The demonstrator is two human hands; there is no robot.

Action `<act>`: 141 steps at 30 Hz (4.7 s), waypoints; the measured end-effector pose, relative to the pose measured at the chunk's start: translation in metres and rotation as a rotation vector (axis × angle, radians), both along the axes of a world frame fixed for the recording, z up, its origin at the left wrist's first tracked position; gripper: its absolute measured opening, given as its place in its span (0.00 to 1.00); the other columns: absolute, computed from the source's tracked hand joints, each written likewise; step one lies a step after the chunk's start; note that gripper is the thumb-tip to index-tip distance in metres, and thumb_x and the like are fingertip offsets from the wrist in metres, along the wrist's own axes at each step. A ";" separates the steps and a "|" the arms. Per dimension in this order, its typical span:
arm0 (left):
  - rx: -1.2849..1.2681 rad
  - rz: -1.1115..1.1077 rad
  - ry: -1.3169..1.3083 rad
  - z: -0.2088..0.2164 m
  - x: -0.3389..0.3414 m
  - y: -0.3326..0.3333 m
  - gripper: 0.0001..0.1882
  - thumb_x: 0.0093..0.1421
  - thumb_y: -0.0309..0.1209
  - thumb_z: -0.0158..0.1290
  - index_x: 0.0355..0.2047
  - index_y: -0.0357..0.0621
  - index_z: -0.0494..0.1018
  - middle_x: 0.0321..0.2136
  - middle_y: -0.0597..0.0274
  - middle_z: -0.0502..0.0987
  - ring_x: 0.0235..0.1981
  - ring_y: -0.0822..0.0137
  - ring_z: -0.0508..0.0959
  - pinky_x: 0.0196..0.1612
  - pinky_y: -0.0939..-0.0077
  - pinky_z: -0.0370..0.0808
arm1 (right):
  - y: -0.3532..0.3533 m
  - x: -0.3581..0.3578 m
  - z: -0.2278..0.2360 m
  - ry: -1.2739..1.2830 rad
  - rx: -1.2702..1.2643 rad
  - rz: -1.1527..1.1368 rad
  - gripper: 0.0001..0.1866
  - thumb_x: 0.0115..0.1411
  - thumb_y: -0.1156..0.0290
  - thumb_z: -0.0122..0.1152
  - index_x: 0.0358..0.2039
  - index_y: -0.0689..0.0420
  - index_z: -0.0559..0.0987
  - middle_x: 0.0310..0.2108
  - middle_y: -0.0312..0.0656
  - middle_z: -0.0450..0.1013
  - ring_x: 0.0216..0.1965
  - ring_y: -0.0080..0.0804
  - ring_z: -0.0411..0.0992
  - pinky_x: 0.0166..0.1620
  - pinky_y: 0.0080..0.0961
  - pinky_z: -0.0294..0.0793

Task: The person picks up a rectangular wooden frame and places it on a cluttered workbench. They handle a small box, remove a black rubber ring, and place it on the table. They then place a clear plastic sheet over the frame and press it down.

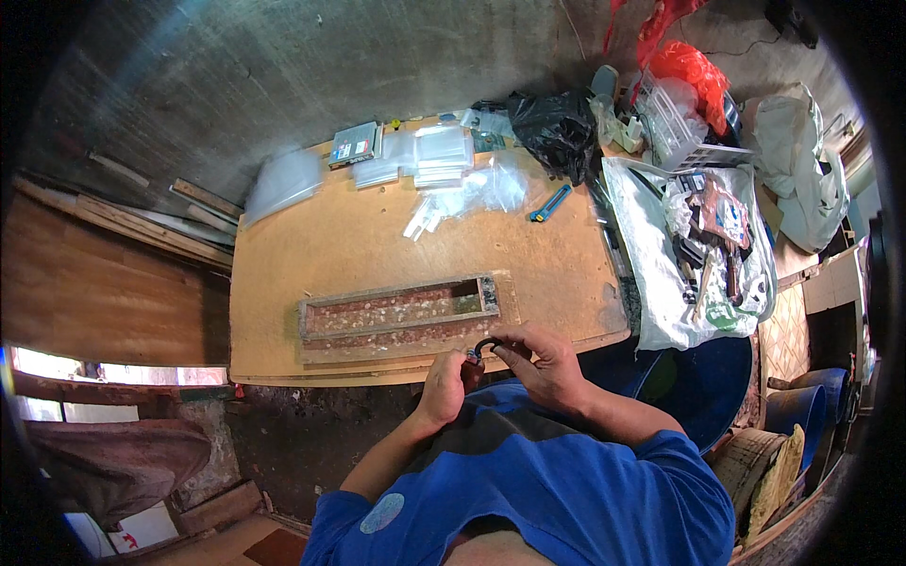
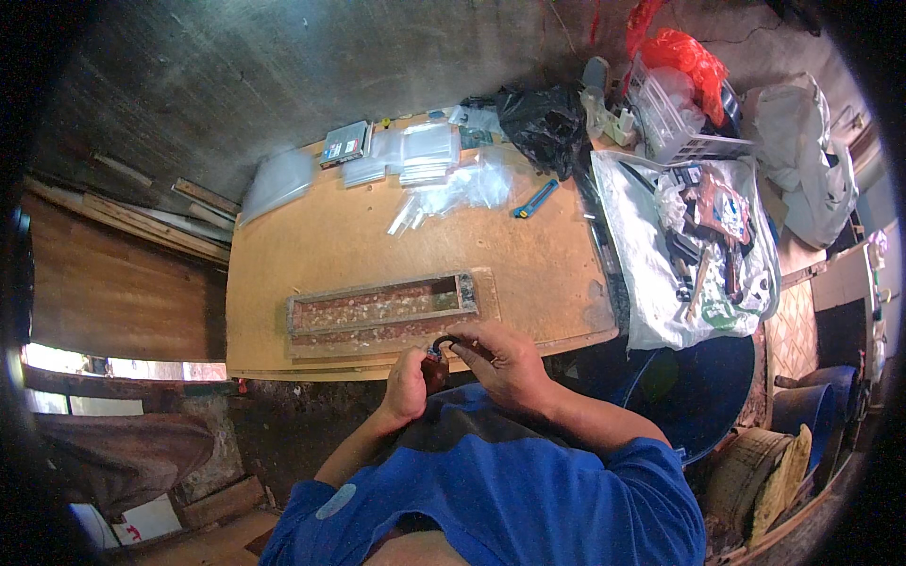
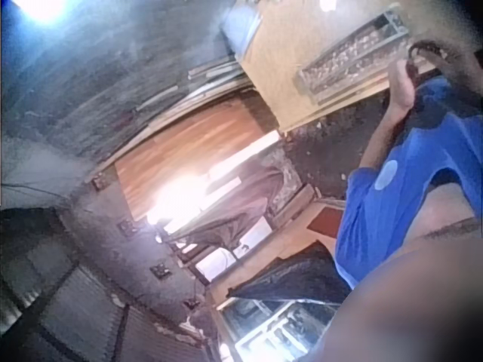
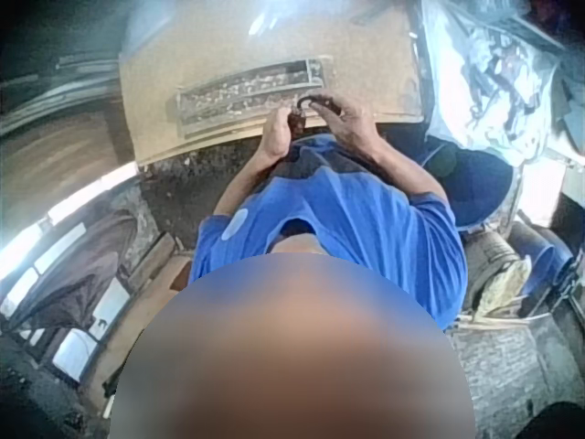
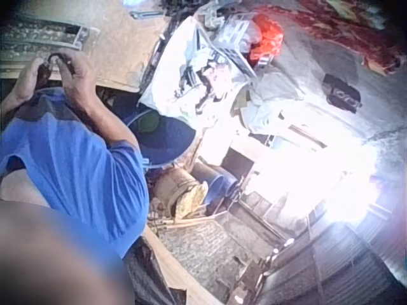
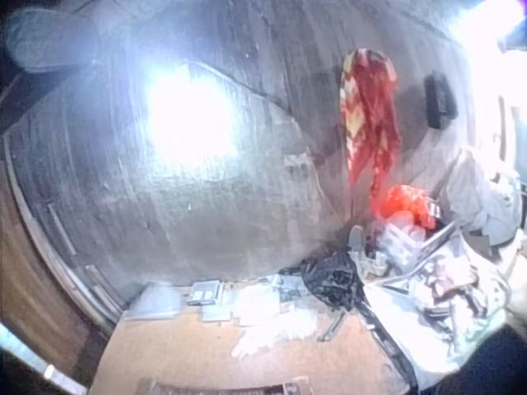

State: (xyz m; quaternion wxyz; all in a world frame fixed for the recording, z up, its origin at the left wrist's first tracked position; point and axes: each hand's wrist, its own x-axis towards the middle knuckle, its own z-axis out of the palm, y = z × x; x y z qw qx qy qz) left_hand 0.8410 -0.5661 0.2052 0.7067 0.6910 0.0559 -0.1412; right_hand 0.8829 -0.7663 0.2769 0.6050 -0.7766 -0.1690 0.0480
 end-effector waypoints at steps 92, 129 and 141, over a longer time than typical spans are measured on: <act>-0.027 0.110 0.186 0.023 0.003 -0.010 0.22 0.72 0.43 0.35 0.34 0.41 0.73 0.27 0.64 0.76 0.27 0.73 0.73 0.33 0.77 0.71 | 0.004 -0.002 -0.009 0.047 0.030 -0.055 0.11 0.61 0.77 0.66 0.45 0.59 0.81 0.34 0.42 0.79 0.33 0.26 0.77 0.36 0.23 0.77; -0.103 0.180 0.241 0.019 -0.003 -0.012 0.24 0.70 0.44 0.36 0.30 0.41 0.74 0.24 0.65 0.75 0.24 0.74 0.70 0.31 0.79 0.67 | 0.006 -0.008 -0.008 0.057 0.066 -0.046 0.10 0.63 0.77 0.65 0.45 0.59 0.81 0.33 0.40 0.78 0.32 0.22 0.75 0.35 0.22 0.75; -0.223 0.209 0.316 0.016 -0.002 -0.013 0.23 0.69 0.47 0.38 0.32 0.42 0.75 0.25 0.66 0.75 0.26 0.75 0.70 0.32 0.79 0.67 | 0.005 -0.008 -0.008 0.066 0.079 -0.046 0.12 0.63 0.78 0.65 0.47 0.59 0.81 0.35 0.41 0.79 0.35 0.23 0.76 0.38 0.22 0.77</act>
